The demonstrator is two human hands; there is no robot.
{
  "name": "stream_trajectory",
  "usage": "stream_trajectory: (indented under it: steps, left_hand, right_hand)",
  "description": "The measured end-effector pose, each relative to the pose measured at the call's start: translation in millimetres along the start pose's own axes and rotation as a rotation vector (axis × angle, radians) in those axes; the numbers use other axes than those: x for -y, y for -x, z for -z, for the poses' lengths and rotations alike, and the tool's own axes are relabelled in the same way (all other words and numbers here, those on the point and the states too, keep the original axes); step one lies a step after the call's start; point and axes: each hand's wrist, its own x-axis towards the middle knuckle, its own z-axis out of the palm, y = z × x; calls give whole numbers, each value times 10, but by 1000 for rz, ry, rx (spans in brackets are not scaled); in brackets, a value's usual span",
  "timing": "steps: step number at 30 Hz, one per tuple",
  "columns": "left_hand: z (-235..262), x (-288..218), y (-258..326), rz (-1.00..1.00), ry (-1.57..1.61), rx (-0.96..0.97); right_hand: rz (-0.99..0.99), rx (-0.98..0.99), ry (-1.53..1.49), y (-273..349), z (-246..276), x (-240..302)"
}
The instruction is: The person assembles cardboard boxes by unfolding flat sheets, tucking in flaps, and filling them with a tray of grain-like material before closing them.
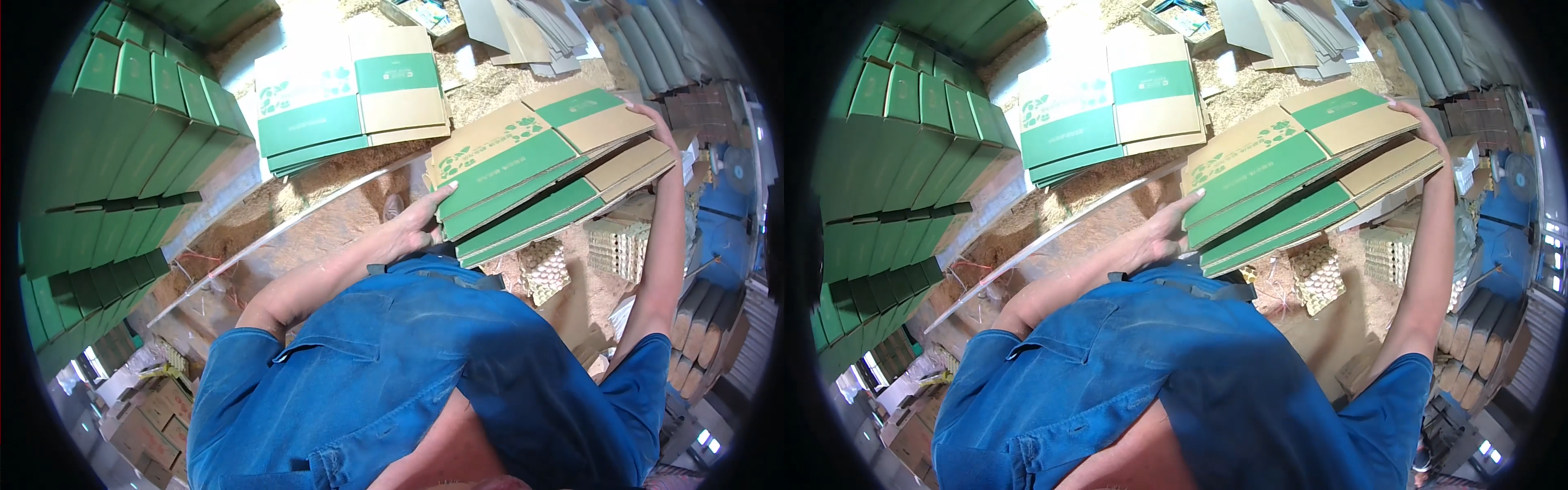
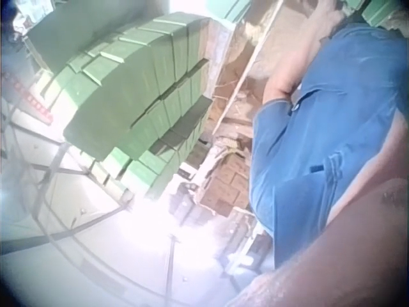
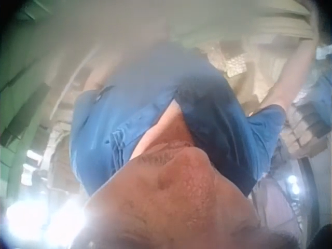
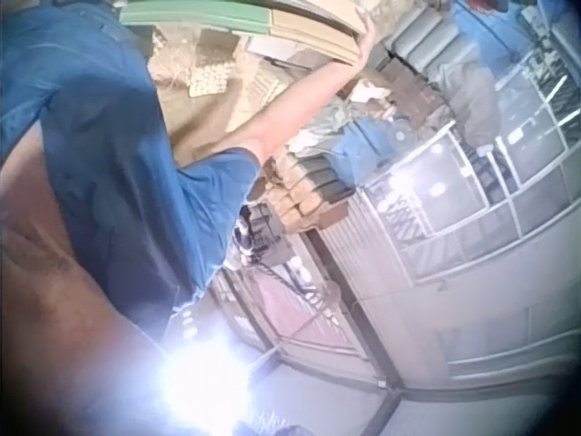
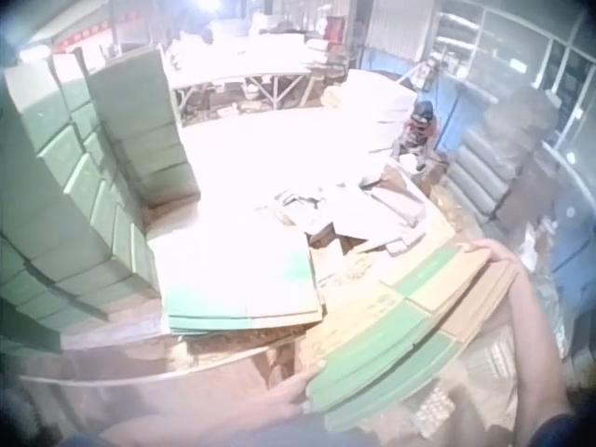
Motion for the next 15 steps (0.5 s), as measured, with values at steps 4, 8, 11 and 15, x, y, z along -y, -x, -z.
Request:
stream_trajectory:
  steps: [4,8,11,15]
  left_hand:
    - [-96,55,-185,67,164,179]
    - [-229,-12,-351,18,233,189]
    - [-326,-81,-507,-21,235,157]
    - [-535,-113,-718,-131,315,-9]
  right_hand:
    - [-62,110,76,-341,73,322]
    - [-171,87,254,-954,61,627]
    - [-120,219,228,-1711,339,467]
    - [-199,409,269,-2549,564,201]
